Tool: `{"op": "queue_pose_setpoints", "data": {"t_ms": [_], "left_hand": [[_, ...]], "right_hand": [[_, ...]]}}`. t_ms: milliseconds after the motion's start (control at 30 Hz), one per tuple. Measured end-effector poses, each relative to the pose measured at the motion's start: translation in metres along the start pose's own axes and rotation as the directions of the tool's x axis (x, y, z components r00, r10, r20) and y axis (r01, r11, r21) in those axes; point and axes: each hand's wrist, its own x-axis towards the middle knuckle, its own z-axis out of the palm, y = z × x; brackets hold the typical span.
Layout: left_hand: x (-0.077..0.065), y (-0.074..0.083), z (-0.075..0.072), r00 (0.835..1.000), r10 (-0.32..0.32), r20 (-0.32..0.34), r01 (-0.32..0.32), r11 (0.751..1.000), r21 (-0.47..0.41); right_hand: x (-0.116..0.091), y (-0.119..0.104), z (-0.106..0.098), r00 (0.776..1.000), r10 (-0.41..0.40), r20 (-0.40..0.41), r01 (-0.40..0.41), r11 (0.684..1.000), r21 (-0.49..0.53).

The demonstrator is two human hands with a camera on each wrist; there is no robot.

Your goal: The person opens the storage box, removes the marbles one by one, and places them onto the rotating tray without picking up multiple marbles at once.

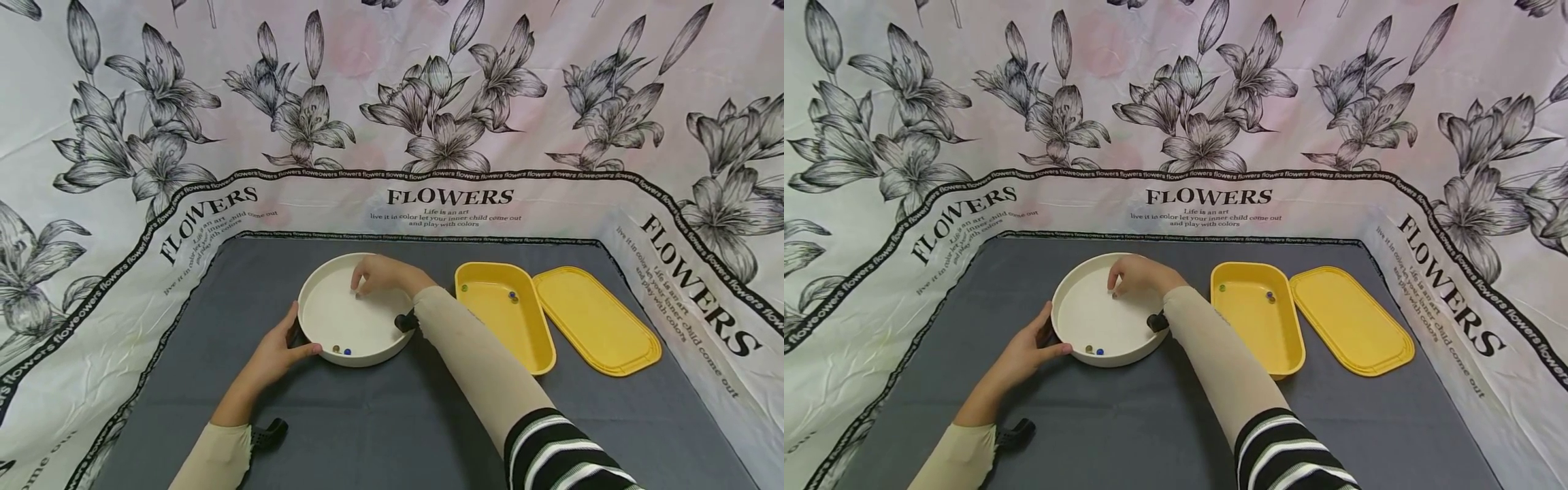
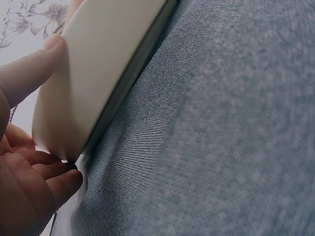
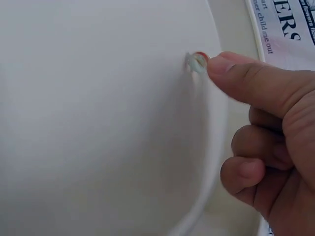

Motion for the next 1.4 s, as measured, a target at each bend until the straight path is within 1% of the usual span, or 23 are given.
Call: {"op": "queue_pose_setpoints", "data": {"t_ms": [67,133,300,433,567,667,767,933,1000,1167,1333,1400], "left_hand": [[0.001,0.001,0.002,1.0,0.003,0.001,-0.003,1.0,-0.004],[0.002,0.002,0.004,1.0,0.005,0.002,-0.005,1.0,-0.007],[0.002,0.003,0.008,1.0,0.006,0.013,-0.005,1.0,-0.008],[0.001,0.003,0.006,1.0,-0.003,0.006,0.003,1.0,0.0],[-0.002,0.002,0.003,1.0,-0.013,-0.002,0.013,1.0,0.008],[-0.003,0.002,0.001,1.0,-0.013,0.001,0.013,1.0,0.013],[-0.003,0.001,0.001,1.0,-0.011,0.005,0.011,1.0,0.009],[-0.006,0.0,-0.001,1.0,-0.02,-0.003,0.02,1.0,0.023],[-0.007,0.001,-0.001,1.0,-0.024,-0.006,0.024,0.999,0.033],[-0.005,0.003,-0.001,1.0,-0.019,0.003,0.019,1.0,0.024],[-0.003,0.004,0.001,1.0,-0.016,0.012,0.016,1.0,0.009],[-0.003,0.005,0.001,1.0,-0.017,0.016,0.017,1.0,0.001]], "right_hand": [[-0.007,-0.001,-0.006,1.0,-0.002,-0.004,0.001,1.0,-0.016],[-0.018,-0.004,-0.016,1.0,-0.008,-0.019,0.007,1.0,-0.025],[-0.06,-0.011,-0.054,0.995,0.009,-0.1,-0.012,0.999,-0.03],[-0.095,-0.01,-0.081,0.984,0.044,-0.175,-0.053,0.998,-0.046],[-0.126,0.004,-0.092,0.963,0.1,-0.249,-0.117,0.992,-0.054],[-0.147,0.02,-0.093,0.949,0.143,-0.282,-0.162,0.986,-0.046],[-0.165,0.038,-0.088,0.941,0.177,-0.288,-0.187,0.982,-0.009],[-0.185,0.065,-0.076,0.933,0.215,-0.29,-0.203,0.977,0.072],[-0.19,0.073,-0.071,0.925,0.238,-0.295,-0.218,0.971,0.101],[-0.195,0.089,-0.058,0.909,0.293,-0.295,-0.264,0.955,0.137],[-0.196,0.104,-0.046,0.903,0.328,-0.276,-0.294,0.942,0.159],[-0.195,0.111,-0.041,0.904,0.337,-0.261,-0.303,0.939,0.164]]}}
